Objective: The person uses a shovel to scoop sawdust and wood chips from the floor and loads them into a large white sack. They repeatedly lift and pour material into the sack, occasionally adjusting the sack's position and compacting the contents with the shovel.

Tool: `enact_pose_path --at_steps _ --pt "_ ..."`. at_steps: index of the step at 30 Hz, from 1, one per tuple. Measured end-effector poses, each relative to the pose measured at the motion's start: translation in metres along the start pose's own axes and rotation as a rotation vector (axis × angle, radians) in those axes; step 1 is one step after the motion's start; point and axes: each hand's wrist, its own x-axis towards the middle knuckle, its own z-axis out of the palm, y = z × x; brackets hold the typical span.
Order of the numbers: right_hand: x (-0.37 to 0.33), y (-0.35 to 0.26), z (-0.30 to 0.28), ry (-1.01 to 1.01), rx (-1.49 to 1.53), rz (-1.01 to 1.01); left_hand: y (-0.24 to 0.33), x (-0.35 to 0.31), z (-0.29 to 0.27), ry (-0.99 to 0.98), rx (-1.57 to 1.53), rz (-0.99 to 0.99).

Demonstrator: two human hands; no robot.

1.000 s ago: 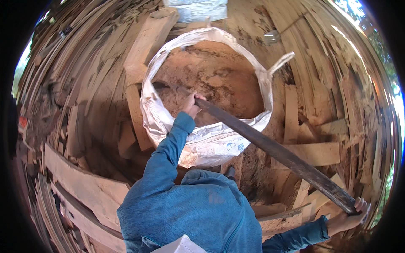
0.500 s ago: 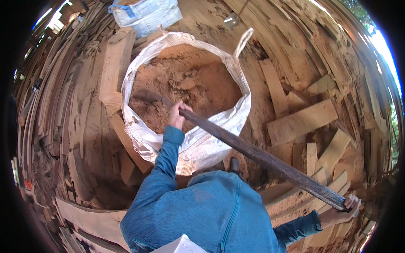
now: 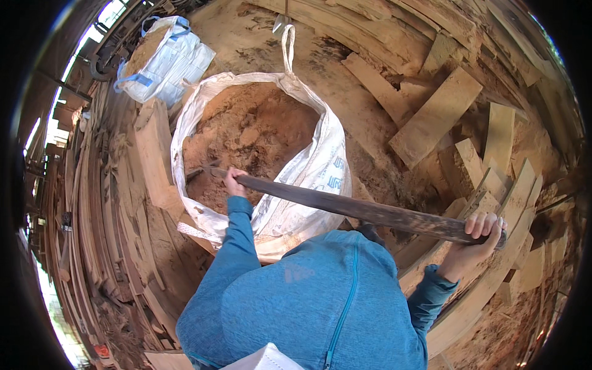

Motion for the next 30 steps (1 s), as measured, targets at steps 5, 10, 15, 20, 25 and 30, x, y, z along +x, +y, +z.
enact_pose_path --at_steps 5,10,15,20,25,30 --pt "0.035 -0.049 -0.111 0.199 -0.088 0.164 -0.055 -0.057 0.030 0.229 -0.057 -0.313" --pt "0.069 -0.081 -0.147 0.334 -0.742 -0.128 -0.075 -0.065 0.072 0.039 -0.138 -0.340" --pt "0.091 -0.104 -0.121 -0.025 -1.505 -0.050 -0.085 -0.041 0.100 -0.059 -0.293 -0.288" --pt "0.089 -0.107 -0.080 -0.877 -1.789 0.268 -0.097 -0.025 0.104 0.053 -0.181 -0.174" --pt "0.048 -0.048 -0.064 -0.930 -1.702 0.298 -0.122 -0.012 0.089 0.106 -0.145 -0.331" --pt "-0.009 0.014 -0.076 -1.050 -1.800 -0.028 -0.096 0.026 0.055 0.148 -0.034 -0.262"
